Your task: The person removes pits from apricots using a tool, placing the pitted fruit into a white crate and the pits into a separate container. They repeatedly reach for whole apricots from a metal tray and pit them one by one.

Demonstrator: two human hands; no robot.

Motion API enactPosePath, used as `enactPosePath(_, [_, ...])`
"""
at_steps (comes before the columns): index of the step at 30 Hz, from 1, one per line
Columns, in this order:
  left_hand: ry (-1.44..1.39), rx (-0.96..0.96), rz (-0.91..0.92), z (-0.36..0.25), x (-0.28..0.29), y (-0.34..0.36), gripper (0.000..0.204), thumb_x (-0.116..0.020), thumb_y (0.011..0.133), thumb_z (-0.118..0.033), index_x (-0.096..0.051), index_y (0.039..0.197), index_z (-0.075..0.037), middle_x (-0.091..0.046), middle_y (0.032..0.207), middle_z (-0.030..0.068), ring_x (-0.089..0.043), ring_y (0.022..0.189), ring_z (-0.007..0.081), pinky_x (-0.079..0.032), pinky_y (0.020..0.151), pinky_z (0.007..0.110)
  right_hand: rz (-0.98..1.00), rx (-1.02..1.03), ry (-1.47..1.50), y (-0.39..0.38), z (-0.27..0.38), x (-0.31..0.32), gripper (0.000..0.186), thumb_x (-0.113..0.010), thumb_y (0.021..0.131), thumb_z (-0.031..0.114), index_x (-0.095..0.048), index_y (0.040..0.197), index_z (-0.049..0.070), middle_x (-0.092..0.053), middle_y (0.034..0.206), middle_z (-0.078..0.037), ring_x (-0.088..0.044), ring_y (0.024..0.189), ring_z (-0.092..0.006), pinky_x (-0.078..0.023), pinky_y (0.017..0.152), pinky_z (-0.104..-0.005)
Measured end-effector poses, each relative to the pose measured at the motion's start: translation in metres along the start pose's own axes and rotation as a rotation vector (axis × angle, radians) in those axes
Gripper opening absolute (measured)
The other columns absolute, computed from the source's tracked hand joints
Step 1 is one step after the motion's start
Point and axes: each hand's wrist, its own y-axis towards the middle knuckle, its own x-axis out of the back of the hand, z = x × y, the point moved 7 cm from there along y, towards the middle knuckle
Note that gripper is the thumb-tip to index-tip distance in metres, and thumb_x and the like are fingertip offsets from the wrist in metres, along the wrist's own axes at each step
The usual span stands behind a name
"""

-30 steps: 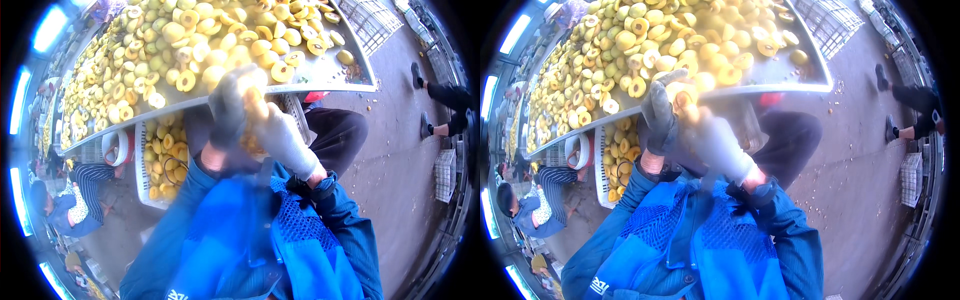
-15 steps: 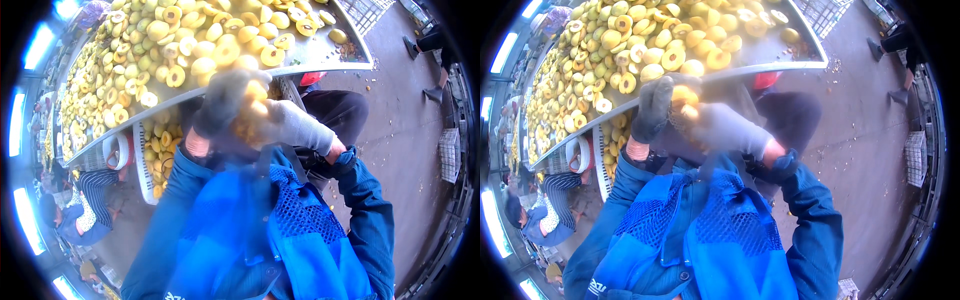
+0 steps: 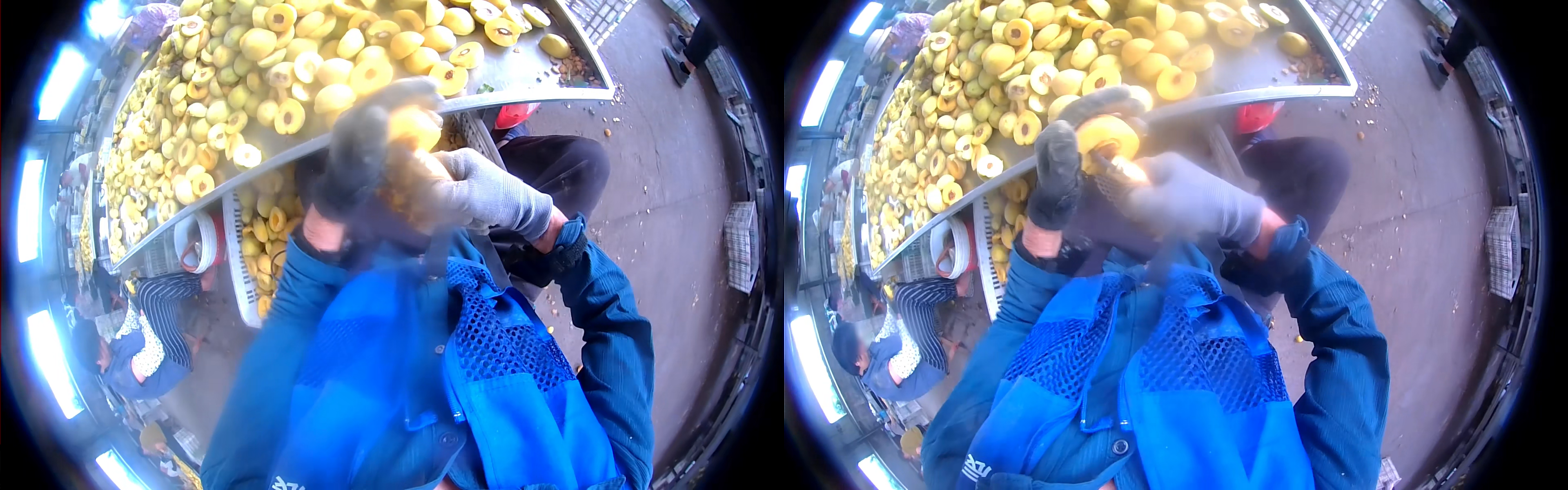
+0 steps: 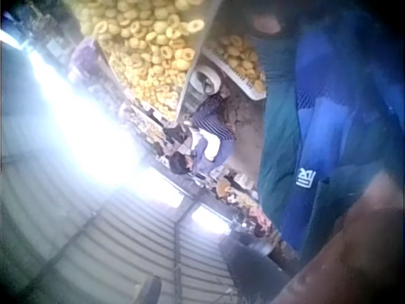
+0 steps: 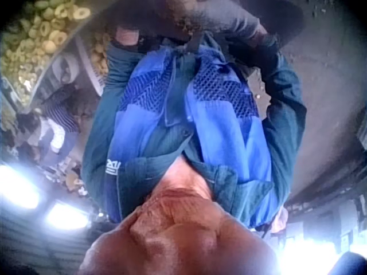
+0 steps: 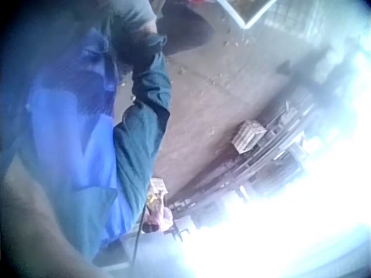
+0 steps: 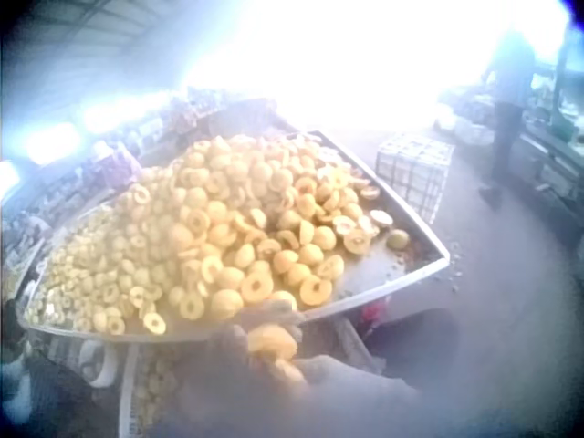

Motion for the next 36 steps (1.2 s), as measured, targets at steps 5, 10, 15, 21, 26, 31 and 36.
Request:
enactPosePath(5, [-0.344, 0.15, -0.04, 0.005, 0.01, -0.013, 0.044, -0.046, 0.098, -0.034, -0.058, 0.117, 0.004, -0.067, 0.1, 0.0157, -0.065, 0.086, 0.0213, -0.054, 0.077, 0.034, 0.112, -0.02, -0.056, -0.003, 0.005, -0.007, 0.015, -0.061, 0.085, 0.013, -0.065, 0.091, -0.001, -0.063, 0.075, -0.001, -0.057, 0.063, -0.0096, -0.046, 0.058, -0.0276])
enactPosePath(10, [-0.046, -0.119, 0.119, -0.007, 0.005, -0.015, 0.056, -0.04, 0.099, -0.049, -0.061, 0.11, 0.003, -0.066, 0.085, 0.0118, -0.065, 0.075, 0.0217, -0.054, 0.065, 0.031, 0.13, 0.051, -0.159, -0.001, 0.02, -0.027, 0.021, -0.062, 0.085, 0.02, -0.066, 0.087, -0.001, -0.059, 0.066, 0.0, -0.054, 0.06, -0.0071, -0.042, 0.053, -0.0239])
enactPosePath(15, [-0.655, 0.209, -0.262, 0.027, 0.005, -0.014, 0.073, -0.027, 0.098, -0.061, -0.051, 0.118, 0.005, -0.062, 0.098, 0.0181, -0.062, 0.082, 0.0277, -0.054, 0.075, 0.038, 0.427, -0.086, 0.558, -0.003, -0.003, -0.047, 0.022, -0.059, 0.088, 0.021, -0.062, 0.09, -0.001, -0.052, 0.064, 0.005, -0.05, 0.06, -0.0032, -0.04, 0.052, -0.0203])
enactPosePath(21, [-0.077, 0.188, -0.438, 0.081, 0.071, -0.057, 0.063, -0.032, 0.098, -0.053, -0.051, 0.119, 0.003, -0.063, 0.103, 0.0181, -0.061, 0.094, 0.0289, -0.051, 0.087, 0.04, -0.23, -0.142, -1.37, 0.01, -0.043, 0.022, 0.02, -0.059, 0.087, 0.021, -0.058, 0.095, 0.003, -0.067, 0.076, -0.017, -0.066, 0.069, -0.0333, -0.051, 0.06, -0.0445])
enactPosePath(26, [0.513, 0.085, -0.465, 0.053, 0.107, -0.108, 0.038, -0.043, 0.095, -0.026, -0.061, 0.111, 0.004, -0.064, 0.106, 0.017, -0.059, 0.104, 0.028, -0.045, 0.093, 0.038, -0.321, 0.147, -1.236, -0.002, -0.096, 0.036, 0.011, -0.058, 0.082, 0.013, -0.056, 0.091, 0.005, -0.06, 0.065, -0.016, -0.063, 0.061, -0.0349, -0.049, 0.053, -0.0428])
enactPosePath(31, [0.989, 0.229, -0.511, 0.076, 0.188, -0.162, 0.03, -0.059, 0.092, -0.02, -0.062, 0.113, 0.001, -0.064, 0.11, 0.0165, -0.061, 0.102, 0.0314, -0.048, 0.089, 0.039, -0.315, 0.194, -1.266, 0.004, -0.119, 0.043, 0.018, -0.059, 0.084, 0.019, -0.059, 0.1, 0.011, -0.06, 0.065, -0.015, -0.062, 0.058, -0.036, -0.05, 0.054, -0.0469])
enactPosePath(36, [1.103, -0.022, -0.155, 0.083, 0.146, -0.055, 0.044, -0.068, 0.086, -0.026, -0.058, 0.123, -0.003, -0.061, 0.119, 0.0182, -0.058, 0.11, 0.0337, -0.046, 0.094, 0.039, -0.291, -0.015, -1.2, 0.009, -0.135, 0.055, 0.03, -0.063, 0.082, 0.03, -0.056, 0.099, 0.006, -0.067, 0.079, -0.018, -0.065, 0.072, -0.0389, -0.052, 0.066, -0.0482])
